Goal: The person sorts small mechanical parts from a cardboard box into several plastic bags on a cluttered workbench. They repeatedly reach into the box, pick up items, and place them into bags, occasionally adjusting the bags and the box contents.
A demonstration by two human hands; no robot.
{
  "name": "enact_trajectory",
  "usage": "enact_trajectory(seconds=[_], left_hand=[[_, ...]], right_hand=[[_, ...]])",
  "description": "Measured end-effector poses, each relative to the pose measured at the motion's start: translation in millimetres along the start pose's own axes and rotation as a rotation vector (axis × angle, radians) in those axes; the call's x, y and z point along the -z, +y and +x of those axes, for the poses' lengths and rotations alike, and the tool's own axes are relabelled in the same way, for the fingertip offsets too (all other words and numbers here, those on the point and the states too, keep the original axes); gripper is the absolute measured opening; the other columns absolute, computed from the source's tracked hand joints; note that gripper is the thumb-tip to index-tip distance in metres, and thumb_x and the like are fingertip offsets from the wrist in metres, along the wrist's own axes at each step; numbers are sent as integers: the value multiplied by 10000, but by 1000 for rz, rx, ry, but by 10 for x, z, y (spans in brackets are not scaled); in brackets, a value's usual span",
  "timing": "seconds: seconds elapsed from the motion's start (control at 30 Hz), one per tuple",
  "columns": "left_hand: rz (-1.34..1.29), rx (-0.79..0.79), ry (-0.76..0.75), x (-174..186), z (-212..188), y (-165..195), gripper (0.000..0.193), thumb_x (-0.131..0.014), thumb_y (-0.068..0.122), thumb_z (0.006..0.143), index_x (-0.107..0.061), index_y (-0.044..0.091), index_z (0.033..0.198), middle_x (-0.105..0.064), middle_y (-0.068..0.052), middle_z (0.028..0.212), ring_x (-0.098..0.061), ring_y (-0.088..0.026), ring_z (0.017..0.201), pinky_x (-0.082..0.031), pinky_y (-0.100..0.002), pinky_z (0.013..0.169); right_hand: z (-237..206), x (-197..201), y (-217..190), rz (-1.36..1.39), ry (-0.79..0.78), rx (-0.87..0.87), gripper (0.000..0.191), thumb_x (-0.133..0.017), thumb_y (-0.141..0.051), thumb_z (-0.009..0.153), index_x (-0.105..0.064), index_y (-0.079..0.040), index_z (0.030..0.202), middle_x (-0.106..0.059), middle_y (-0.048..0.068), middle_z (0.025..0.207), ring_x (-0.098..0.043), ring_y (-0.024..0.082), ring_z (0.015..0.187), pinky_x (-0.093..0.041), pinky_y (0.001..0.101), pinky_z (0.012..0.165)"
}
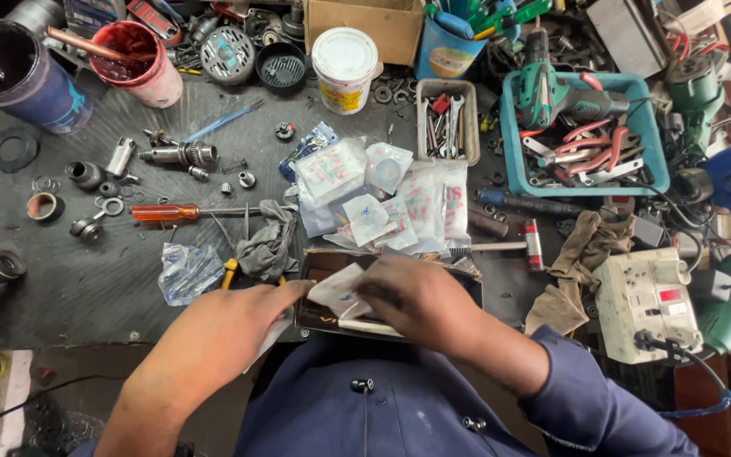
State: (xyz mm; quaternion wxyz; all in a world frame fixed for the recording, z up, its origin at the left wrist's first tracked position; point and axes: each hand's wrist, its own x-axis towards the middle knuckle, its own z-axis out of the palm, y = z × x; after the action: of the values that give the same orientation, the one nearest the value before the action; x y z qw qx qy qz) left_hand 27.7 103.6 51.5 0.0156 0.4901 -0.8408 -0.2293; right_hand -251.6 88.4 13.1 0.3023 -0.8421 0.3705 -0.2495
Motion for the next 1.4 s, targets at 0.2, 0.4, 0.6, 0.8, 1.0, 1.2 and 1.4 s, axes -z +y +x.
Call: enact_trajectory(seconds=[0.2, 0.4, 0.6, 0.8, 1.0, 1.2, 1.4], left_hand=[[-190, 59, 115, 113, -195, -48, 633, -637, 165, 870, -505, 248, 1483, -747, -139, 1002, -718, -366, 776, -557, -482, 648], [-641, 100, 275, -100, -334, -135, 497, -565, 125, 972, -486, 166, 1462, -731, -165, 1007, -739, -259, 820, -560, -357, 739], [-1085, 48, 321, -505, -575, -306, 485, -516, 72, 1028, -453, 73, 1509, -679, -113, 1168, -625, -146, 1003, -509, -278, 896], [-1398, 50, 250, -616, -1005, -277, 572, -553, 7, 984, -386, 56, 1529, -709, -129, 1172, -648, -120, 1017, -520, -256, 886], [-1464, 22, 196, -544, -1517, -388, 569, -549, 24, 989, -375, 56, 1530, -727, -130, 1210, -676, -114, 1059, -550, -253, 906], [-1193, 32, 316, -487, -2002, -525, 475, -685, 112, 948, -553, 69, 1402, -739, -128, 1196, -727, -156, 1065, -604, -283, 895], [-727, -234, 372, -507, -2383, -628, 695, -848, 201, 792, -584, 38, 1413, -666, -151, 1307, -651, -200, 1180, -532, -338, 972]], right_hand=[[-70, 85, -89, -93, 72, -170, 263, -714, -74, 848, -754, -116, 1104, -721, 66, 1096, -723, 315, 961, -571, 391, 802], [-170, 51, -396, -195, 99, -247, 315, -716, -67, 800, -779, -150, 1096, -706, 52, 1197, -726, 299, 923, -569, 387, 739], [-324, -146, -634, -121, 331, -302, 239, -731, -84, 872, -757, -78, 1109, -750, 85, 1059, -738, 230, 958, -577, 346, 810], [-393, -862, -1170, 627, 248, -652, 341, -692, -170, 922, -715, 8, 1212, -791, 84, 997, -737, 151, 832, -614, 304, 746], [-332, -1503, -1623, 970, 204, -748, 396, -753, -162, 868, -704, 63, 1190, -788, 111, 1051, -753, 181, 893, -641, 328, 768], [-465, -1958, -1905, 1019, 309, -752, 356, -754, -170, 886, -729, 81, 1137, -781, 141, 1009, -757, 205, 871, -655, 368, 742], [-616, -2270, -2172, 1060, 410, -741, 304, -687, -191, 932, -739, 67, 1085, -780, 121, 975, -747, 191, 854, -659, 367, 733]])
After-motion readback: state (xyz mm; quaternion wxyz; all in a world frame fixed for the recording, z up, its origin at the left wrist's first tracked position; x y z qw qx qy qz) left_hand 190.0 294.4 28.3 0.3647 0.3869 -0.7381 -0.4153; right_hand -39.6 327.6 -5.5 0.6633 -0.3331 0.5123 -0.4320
